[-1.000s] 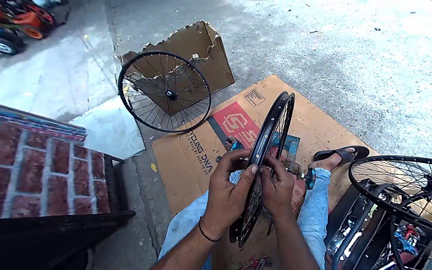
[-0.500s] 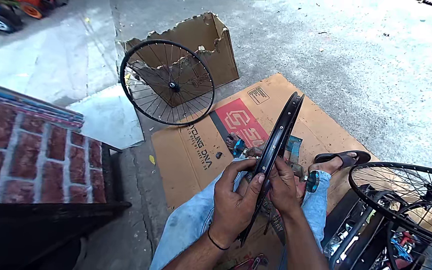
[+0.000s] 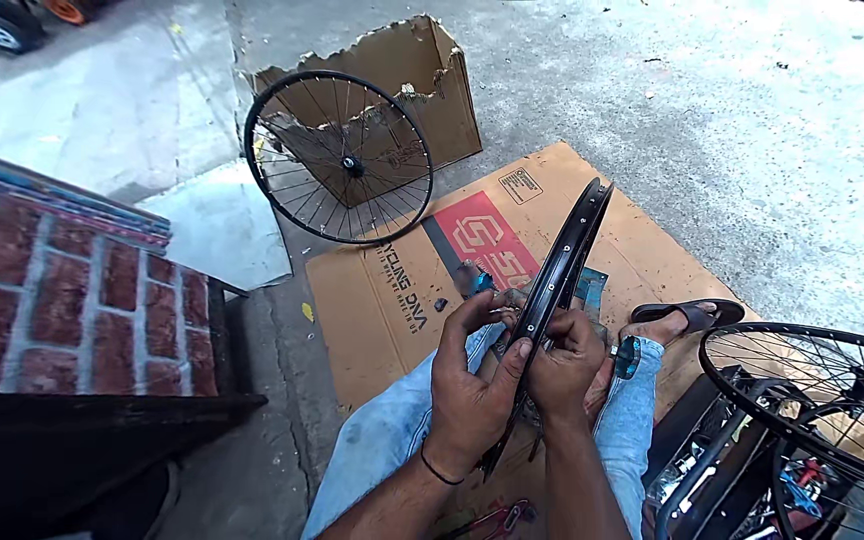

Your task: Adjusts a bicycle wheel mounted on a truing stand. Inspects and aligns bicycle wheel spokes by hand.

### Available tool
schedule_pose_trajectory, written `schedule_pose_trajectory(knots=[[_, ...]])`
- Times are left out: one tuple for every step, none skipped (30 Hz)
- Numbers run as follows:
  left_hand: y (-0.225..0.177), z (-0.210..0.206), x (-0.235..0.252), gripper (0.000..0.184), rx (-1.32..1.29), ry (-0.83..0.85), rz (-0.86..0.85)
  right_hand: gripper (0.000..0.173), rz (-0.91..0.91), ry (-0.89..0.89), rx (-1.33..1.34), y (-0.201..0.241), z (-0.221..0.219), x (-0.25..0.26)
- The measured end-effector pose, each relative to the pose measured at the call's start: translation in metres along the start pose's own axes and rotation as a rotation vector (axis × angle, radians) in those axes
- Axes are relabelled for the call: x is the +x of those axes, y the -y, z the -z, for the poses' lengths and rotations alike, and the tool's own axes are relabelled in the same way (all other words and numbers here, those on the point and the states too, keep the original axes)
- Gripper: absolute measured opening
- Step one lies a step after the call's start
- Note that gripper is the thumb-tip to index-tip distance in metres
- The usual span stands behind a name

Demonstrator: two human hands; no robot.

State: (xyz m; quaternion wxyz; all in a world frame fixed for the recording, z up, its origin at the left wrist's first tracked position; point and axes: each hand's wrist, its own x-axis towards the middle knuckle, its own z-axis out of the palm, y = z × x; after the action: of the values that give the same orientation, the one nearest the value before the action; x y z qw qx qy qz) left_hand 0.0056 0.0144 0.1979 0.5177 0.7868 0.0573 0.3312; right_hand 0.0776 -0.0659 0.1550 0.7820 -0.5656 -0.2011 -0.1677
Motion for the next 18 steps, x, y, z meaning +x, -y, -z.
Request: schedule_pose_trajectory(knots=[[0.000, 0.002, 0.000, 0.057, 0.001, 0.005, -0.003, 0.019, -0.052, 0.089, 0.073, 0.001, 0.005, -0.002], [0.000, 0.003, -0.001, 0.059, 0.001, 0.010, -0.007, 0.016, -0.097, 0.190, 0.144, 0.001, 0.013, -0.004], [0.000, 0.003, -0.002, 0.062, -0.002, 0.014, -0.015, 0.016, -0.130, 0.283, 0.202, 0.001, 0.023, -0.005], [0.000, 0.002, -0.004, 0.064, -0.003, 0.010, -0.019, 0.020, -0.159, 0.341, 0.229, 0.001, 0.033, -0.004], [0.000, 0.001, -0.006, 0.067, -0.006, 0.000, -0.014, 0.023, -0.184, 0.373, 0.235, 0.002, 0.040, -0.002], [-0.002, 0.000, -0.008, 0.068, -0.008, -0.013, -0.004, 0.023, -0.208, 0.390, 0.230, 0.005, 0.045, 0.000], [-0.004, 0.000, -0.009, 0.070, -0.018, -0.019, 0.009, 0.021, -0.226, 0.393, 0.236, 0.008, 0.048, 0.002], [-0.005, -0.001, -0.008, 0.072, -0.033, -0.018, 0.016, 0.019, -0.224, 0.387, 0.243, 0.010, 0.048, 0.004], [-0.006, -0.001, -0.005, 0.073, -0.049, -0.013, 0.025, 0.018, -0.207, 0.374, 0.248, 0.009, 0.047, 0.007], [-0.007, -0.001, -0.002, 0.073, -0.067, 0.001, 0.036, 0.017, -0.183, 0.349, 0.246, 0.008, 0.043, 0.007], [-0.007, 0.000, 0.000, 0.072, -0.086, 0.028, 0.047, 0.016, -0.159, 0.306, 0.234, 0.009, 0.038, 0.004], [-0.007, 0.000, 0.003, 0.071, -0.105, 0.059, 0.058, 0.016, -0.135, 0.247, 0.213, 0.009, 0.032, 0.000], [-0.007, 0.000, 0.005, 0.069, -0.121, 0.089, 0.066, 0.016, -0.108, 0.182, 0.183, 0.009, 0.025, -0.005], [-0.007, 0.001, 0.008, 0.067, -0.134, 0.120, 0.071, 0.014, -0.083, 0.118, 0.151, 0.009, 0.018, -0.011], [-0.007, 0.002, 0.010, 0.065, -0.141, 0.148, 0.072, 0.012, -0.059, 0.068, 0.131, 0.009, 0.012, -0.015], [-0.007, 0.002, 0.012, 0.064, -0.143, 0.168, 0.074, 0.011, -0.033, 0.038, 0.122, 0.008, 0.006, -0.018], [-0.007, 0.003, 0.013, 0.063, -0.141, 0.181, 0.079, 0.012, -0.010, 0.029, 0.111, 0.007, 0.004, -0.019], [-0.007, 0.004, 0.013, 0.062, -0.141, 0.188, 0.083, 0.013, 0.008, 0.037, 0.080, 0.006, 0.003, -0.019]])
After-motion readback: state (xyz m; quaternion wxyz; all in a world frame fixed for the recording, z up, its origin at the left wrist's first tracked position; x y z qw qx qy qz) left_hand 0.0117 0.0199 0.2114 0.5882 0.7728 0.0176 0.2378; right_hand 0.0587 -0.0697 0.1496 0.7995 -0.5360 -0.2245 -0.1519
